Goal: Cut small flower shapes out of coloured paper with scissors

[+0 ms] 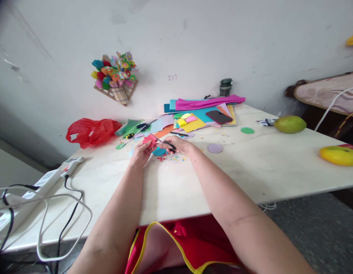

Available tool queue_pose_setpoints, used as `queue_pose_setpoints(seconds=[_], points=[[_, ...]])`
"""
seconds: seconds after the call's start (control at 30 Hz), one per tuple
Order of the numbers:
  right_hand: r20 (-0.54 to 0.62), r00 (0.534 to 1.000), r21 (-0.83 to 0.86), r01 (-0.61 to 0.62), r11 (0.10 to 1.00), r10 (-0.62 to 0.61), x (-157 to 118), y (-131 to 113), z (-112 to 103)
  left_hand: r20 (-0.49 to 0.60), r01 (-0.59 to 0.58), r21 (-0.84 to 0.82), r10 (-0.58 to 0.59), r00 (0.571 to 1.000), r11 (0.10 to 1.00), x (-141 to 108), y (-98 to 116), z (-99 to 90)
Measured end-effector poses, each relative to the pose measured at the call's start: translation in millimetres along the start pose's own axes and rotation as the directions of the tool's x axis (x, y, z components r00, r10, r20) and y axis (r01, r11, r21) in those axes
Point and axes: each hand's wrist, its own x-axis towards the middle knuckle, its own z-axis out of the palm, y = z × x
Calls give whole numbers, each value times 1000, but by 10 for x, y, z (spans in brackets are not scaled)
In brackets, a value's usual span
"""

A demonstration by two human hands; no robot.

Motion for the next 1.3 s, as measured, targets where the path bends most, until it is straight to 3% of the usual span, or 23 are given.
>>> queue_pose_setpoints(seconds=[1.3], points=[[5,1000,-17,3,1000,-3,-30,0,-48,-25,2,6,-2,1000,1000,-11,47,16]])
